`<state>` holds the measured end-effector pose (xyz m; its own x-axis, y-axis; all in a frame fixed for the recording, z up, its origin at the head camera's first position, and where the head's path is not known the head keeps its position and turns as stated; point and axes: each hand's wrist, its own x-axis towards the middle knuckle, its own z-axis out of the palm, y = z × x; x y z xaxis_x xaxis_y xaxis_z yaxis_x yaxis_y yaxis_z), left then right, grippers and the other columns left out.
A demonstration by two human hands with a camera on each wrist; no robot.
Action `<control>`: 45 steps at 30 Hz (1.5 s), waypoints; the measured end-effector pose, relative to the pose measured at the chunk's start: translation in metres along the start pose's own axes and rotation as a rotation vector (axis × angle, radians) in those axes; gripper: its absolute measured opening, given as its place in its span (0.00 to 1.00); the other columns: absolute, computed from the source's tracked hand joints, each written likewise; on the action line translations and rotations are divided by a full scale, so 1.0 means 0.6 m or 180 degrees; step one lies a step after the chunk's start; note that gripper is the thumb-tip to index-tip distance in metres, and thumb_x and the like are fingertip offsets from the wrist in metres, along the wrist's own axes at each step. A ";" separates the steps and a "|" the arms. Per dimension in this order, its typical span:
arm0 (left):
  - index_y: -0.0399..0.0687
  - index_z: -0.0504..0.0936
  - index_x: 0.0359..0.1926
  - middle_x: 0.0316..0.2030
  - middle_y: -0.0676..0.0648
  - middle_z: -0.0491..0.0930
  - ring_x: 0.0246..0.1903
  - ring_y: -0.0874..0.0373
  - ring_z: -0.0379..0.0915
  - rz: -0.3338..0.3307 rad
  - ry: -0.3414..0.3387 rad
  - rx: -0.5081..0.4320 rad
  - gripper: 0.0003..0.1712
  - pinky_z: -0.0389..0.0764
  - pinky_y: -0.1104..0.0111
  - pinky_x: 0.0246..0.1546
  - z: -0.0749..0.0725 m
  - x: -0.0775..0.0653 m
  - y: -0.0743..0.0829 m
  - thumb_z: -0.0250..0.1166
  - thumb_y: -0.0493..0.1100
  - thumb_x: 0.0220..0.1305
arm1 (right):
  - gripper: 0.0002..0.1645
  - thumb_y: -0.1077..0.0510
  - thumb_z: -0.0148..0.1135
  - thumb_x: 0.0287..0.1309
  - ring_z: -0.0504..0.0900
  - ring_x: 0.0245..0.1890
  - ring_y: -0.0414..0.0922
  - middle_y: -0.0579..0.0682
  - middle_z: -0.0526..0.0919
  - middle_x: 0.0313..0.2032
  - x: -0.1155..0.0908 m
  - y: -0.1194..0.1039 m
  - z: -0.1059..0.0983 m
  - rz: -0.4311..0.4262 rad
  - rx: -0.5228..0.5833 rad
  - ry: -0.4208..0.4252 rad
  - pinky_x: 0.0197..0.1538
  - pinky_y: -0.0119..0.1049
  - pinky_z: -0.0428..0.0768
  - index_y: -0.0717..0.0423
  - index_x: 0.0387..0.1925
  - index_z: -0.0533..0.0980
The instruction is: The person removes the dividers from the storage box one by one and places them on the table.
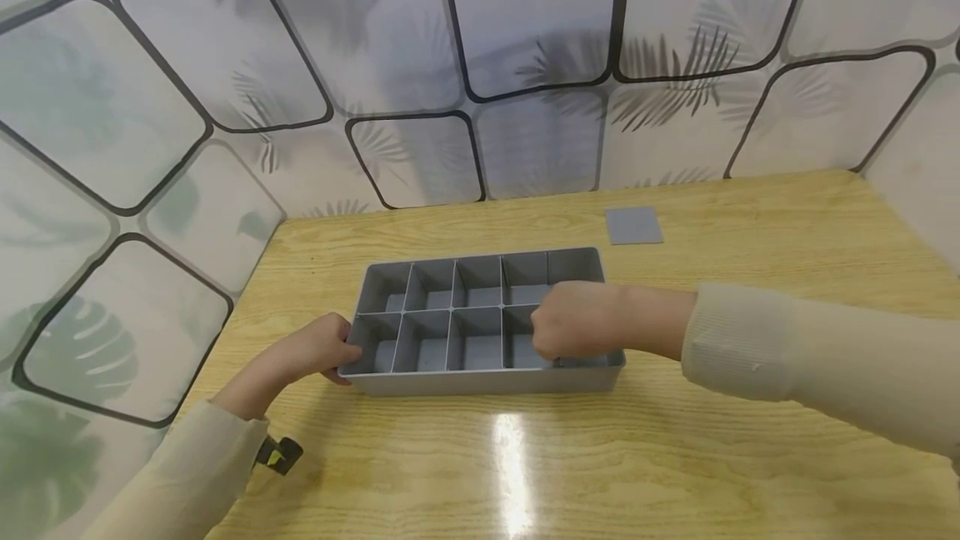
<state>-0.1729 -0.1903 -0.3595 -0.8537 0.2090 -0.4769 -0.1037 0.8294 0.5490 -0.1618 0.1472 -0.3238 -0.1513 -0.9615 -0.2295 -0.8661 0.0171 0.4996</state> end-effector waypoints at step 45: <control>0.31 0.71 0.21 0.22 0.40 0.76 0.19 0.54 0.76 0.0055 -0.0036 -0.0056 0.06 0.81 0.67 0.21 -0.001 0.007 -0.004 0.53 0.31 0.50 | 0.21 0.72 0.60 0.31 0.48 0.16 0.36 0.37 0.61 0.10 -0.021 0.027 -0.045 0.0114 0.0088 0.0312 0.16 0.29 0.48 0.45 0.07 0.62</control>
<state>-0.1764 -0.1920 -0.3625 -0.8496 0.2291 -0.4750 -0.0980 0.8164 0.5691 -0.1609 0.1521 -0.2904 -0.1363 -0.9823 -0.1285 -0.8740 0.0582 0.4824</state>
